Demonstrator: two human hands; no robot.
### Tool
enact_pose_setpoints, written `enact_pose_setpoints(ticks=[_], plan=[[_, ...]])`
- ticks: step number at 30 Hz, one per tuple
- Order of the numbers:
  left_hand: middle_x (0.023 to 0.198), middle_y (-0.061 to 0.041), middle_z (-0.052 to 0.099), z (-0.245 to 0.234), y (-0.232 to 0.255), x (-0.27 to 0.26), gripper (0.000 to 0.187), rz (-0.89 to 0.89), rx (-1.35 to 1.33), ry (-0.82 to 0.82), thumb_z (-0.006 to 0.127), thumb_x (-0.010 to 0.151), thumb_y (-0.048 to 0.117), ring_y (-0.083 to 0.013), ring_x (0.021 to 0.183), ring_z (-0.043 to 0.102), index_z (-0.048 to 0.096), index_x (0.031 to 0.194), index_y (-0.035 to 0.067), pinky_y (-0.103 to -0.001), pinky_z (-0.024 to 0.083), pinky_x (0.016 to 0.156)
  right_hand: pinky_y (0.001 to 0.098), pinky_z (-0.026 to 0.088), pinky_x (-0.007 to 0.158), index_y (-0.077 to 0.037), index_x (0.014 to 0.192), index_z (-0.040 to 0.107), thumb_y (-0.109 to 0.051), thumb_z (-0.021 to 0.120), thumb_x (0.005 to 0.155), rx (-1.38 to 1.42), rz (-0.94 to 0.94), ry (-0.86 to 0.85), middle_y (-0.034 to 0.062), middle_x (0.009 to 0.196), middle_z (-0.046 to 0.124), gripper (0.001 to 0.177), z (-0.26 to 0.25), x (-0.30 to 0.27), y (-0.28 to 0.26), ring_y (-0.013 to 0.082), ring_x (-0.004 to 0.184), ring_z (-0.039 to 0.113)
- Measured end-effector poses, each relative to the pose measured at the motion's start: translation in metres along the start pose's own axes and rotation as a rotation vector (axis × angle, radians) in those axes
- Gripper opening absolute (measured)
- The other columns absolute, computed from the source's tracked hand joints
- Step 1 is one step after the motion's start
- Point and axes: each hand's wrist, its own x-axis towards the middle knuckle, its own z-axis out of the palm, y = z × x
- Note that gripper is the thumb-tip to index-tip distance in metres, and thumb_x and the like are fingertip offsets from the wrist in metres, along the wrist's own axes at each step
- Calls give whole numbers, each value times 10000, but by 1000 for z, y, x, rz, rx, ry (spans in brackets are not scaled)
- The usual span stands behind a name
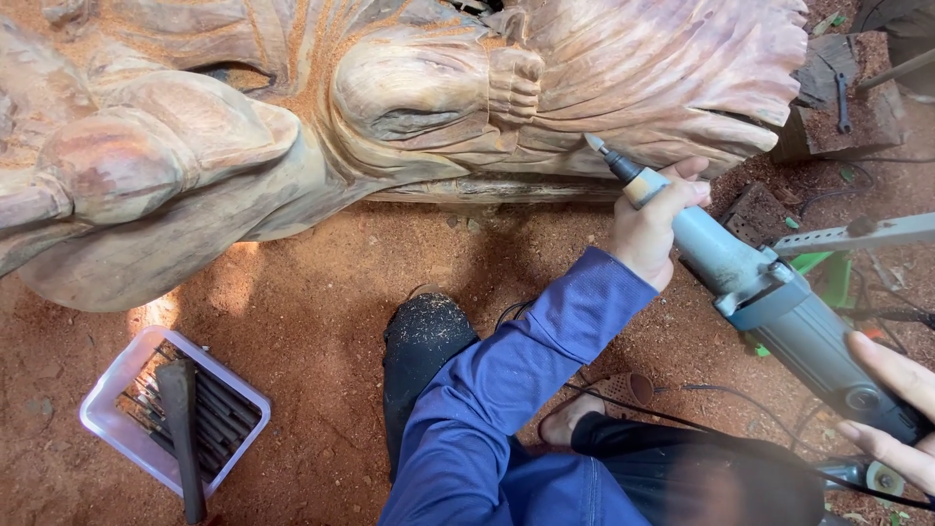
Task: Using a handheld rotary tool to sand and refine the intricate details of a large wooden sculpture.
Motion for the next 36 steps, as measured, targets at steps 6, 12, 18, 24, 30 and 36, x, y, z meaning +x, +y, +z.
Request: enact_pose_setpoints(ticks=[6,12,18,24,30,36], plan=[[1385,-149,664,-13,-25,-4,36,92,-77,-353,777,795,111,-254,1232,621,748,814,99,-344,483,1057,412,353,1310,32,1509,488,-54,782,533,33,-468,202,265,1637,464,1023,24,-22,51,321,1510,460],[1390,-158,656,-34,14,-7,166,141,-190,-321,679,837,115,-219,1258,598,746,964,30,-247,540,874,305,542,1002,-124,1470,571,-306,802,644,-158,-538,153,178,1505,614,877,22,-12,-26,242,1219,692],[1336,-166,683,-45,46,0,293,106,-216,-329,671,822,128,-208,1226,612,743,1077,3,-302,533,955,300,475,1059,-136,1506,543,-269,799,668,-160,-545,110,146,1464,618,886,27,-4,-59,217,1212,685],[1251,-141,721,-43,51,3,322,68,-229,-300,690,812,113,-184,1147,635,741,1105,-10,-223,551,818,354,474,1056,-258,1518,541,-311,815,635,-231,-368,86,74,1510,605,926,25,-7,-71,235,1269,651],[1188,-24,740,-38,49,-1,380,38,-136,-254,710,784,187,-61,823,579,760,1142,67,-186,474,642,307,487,1088,-173,1503,555,-232,798,650,-172,-465,132,126,1527,598,889,20,-8,-73,211,1272,653],[1175,-41,748,-26,36,-1,355,55,-158,-244,710,802,165,-62,809,593,752,1132,41,-191,489,626,366,465,1115,-105,1518,525,-170,752,654,-54,-492,71,174,1483,587,895,5,4,-45,289,1321,615]])
